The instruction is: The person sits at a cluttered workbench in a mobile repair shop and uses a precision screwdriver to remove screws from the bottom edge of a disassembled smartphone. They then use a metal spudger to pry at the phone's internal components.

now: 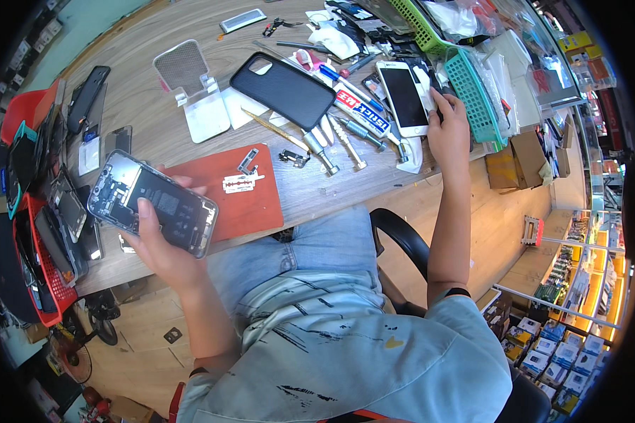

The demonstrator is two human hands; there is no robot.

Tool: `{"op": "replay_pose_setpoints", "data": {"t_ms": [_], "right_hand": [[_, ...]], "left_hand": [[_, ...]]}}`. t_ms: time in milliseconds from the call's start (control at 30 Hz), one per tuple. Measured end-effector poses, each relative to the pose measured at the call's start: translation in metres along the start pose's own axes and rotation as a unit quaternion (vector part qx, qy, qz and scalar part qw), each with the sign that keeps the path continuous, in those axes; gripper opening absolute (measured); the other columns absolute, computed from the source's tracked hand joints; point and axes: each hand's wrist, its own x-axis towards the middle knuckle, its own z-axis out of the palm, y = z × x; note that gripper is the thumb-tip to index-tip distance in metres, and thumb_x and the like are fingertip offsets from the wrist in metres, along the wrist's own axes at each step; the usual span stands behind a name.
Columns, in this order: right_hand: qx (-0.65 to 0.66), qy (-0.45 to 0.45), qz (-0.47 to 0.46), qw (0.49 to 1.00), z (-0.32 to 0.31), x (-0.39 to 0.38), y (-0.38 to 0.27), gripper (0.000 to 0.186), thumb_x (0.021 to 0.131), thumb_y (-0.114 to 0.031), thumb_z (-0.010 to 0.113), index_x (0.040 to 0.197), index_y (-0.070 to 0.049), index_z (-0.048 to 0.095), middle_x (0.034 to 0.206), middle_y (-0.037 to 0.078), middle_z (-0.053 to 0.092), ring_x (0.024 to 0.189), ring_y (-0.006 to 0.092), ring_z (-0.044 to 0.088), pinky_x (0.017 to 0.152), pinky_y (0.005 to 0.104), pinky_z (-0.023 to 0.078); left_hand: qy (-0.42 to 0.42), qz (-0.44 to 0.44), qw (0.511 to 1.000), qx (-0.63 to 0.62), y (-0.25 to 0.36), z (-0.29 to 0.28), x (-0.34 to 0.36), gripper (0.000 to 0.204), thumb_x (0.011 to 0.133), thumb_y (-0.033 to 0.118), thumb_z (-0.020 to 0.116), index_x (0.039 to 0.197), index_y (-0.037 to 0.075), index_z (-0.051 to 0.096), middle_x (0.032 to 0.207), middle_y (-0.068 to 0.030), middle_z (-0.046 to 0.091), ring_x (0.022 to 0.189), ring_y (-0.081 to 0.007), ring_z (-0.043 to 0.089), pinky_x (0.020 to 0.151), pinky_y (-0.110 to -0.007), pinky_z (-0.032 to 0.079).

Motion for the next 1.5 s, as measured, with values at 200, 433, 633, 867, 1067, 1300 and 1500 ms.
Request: {"op": "replay_pose_setpoints", "data": {"t_ms": [200,433,633,867,1067,1300,1500], "right_hand": [[-0.019,0.016,-0.019,1.0,-0.002,-0.005,-0.003,0.028,0.099,-0.013,0.071,0.126,-0.013,0.079,0.134,0.019,0.066,0.111,0.0355,0.069,0.093,0.042,0.057],[-0.034,0.095,-0.065,0.993,-0.01,-0.015,-0.018,0.022,0.098,-0.016,0.074,0.116,-0.004,0.08,0.128,0.017,0.068,0.114,0.0334,0.066,0.097,0.0429,0.053],[0.091,0.075,-0.081,0.99,-0.029,-0.02,-0.049,0.014,0.095,-0.013,0.078,0.104,-0.002,0.077,0.117,0.013,0.071,0.106,0.03,0.067,0.091,0.0393,0.054],[0.226,-0.047,-0.123,0.965,-0.044,-0.003,-0.081,0.01,0.095,-0.007,0.076,0.1,0.0,0.073,0.1,0.01,0.072,0.091,0.0246,0.071,0.079,0.036,0.056],[0.212,-0.151,-0.2,0.945,-0.051,0.005,-0.102,0.01,0.093,-0.009,0.076,0.097,-0.001,0.073,0.095,0.011,0.07,0.086,0.0297,0.069,0.074,0.0391,0.055],[0.118,-0.115,-0.278,0.946,-0.045,-0.02,-0.124,0.014,0.088,-0.015,0.082,0.09,-0.005,0.073,0.088,0.011,0.069,0.083,0.0311,0.068,0.07,0.0425,0.054],[-0.039,-0.107,-0.228,0.967,-0.032,-0.05,-0.136,0.019,0.093,-0.028,0.079,0.096,-0.01,0.074,0.09,0.009,0.071,0.081,0.0308,0.072,0.067,0.0429,0.056]], "left_hand": [[0.002,0.008,1.0,-0.001,-0.001,-0.001,0.002,0.052,0.108,0.023,0.049,0.149,-0.005,0.037,0.126,-0.0317,0.062,0.097,-0.0325,0.073,0.078,-0.047,0.067],[-0.025,0.011,1.0,-0.002,-0.006,-0.007,0.003,0.052,0.11,0.029,0.043,0.144,-0.01,0.044,0.133,-0.0307,0.062,0.099,-0.0298,0.073,0.079,-0.043,0.067],[-0.03,0.01,0.999,0.001,-0.006,-0.01,0.001,0.052,0.111,0.032,0.041,0.143,-0.009,0.046,0.132,-0.0287,0.063,0.099,-0.0309,0.073,0.079,-0.044,0.066],[-0.039,-0.021,0.999,-0.03,-0.005,-0.012,0.003,0.053,0.113,0.034,0.035,0.141,-0.009,0.048,0.133,-0.027,0.063,0.105,-0.0344,0.072,0.089,-0.053,0.064],[-0.071,-0.054,0.994,-0.064,0.0,-0.012,0.007,0.057,0.114,0.036,0.032,0.143,-0.01,0.048,0.138,-0.0285,0.059,0.113,-0.0364,0.069,0.098,-0.061,0.06],[-0.11,-0.094,0.987,-0.069,0.004,-0.017,0.008,0.06,0.108,0.033,0.04,0.143,-0.014,0.048,0.122,-0.0289,0.066,0.104,-0.0361,0.073,0.095,-0.053,0.062],[-0.126,-0.138,0.982,-0.038,0.008,-0.01,0.018,0.052,0.097,0.017,0.051,0.135,-0.018,0.054,0.102,-0.0299,0.071,0.083,-0.0372,0.077,0.071,-0.042,0.066]]}}
